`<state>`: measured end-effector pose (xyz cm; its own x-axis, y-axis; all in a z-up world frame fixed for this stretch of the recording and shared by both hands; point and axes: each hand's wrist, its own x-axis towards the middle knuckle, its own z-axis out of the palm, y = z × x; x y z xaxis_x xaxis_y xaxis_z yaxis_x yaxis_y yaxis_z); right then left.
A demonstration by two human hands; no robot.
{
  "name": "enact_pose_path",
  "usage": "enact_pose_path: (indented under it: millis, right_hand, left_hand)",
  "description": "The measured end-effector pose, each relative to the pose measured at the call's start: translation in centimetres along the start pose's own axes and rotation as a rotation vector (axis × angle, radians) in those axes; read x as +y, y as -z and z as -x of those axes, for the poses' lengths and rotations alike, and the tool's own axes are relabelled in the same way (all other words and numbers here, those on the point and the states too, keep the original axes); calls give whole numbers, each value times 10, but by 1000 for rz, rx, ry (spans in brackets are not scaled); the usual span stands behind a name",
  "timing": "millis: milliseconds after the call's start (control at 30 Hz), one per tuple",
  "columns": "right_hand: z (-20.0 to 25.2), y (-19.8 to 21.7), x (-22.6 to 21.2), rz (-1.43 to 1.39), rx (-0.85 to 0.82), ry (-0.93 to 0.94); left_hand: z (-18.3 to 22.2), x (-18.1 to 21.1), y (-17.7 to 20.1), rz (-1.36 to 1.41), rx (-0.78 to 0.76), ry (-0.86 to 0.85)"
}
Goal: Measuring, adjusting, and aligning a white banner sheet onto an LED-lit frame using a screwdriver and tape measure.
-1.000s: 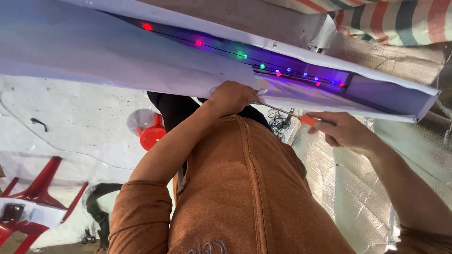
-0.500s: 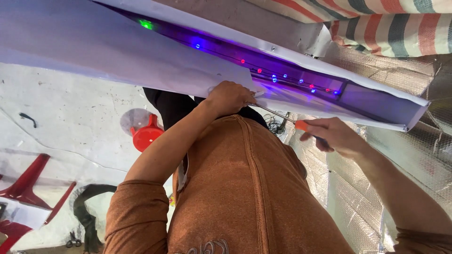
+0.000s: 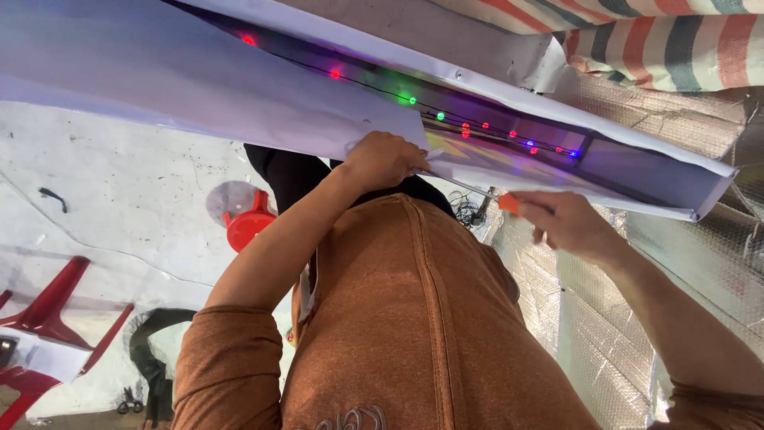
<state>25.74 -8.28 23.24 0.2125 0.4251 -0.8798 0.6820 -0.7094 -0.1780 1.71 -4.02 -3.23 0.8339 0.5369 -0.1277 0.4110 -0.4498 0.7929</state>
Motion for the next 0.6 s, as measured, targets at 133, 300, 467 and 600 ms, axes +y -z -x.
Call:
enact_pose_path:
  millis: [133,300,467,600]
  right_hand:
    - [-4,-12,23,764,81,318]
    - [9,-14,20,682,181,704]
    - [-9,6,15,-135,-53,-46]
    - [-3,-2,27,502,119,697]
  left_hand:
    - [-1,2,2,30,-2,18]
    - [1,-1,-3,7,20,27]
    - [5,26,41,139,-98,184]
    - [0,7,5,7,-15,76]
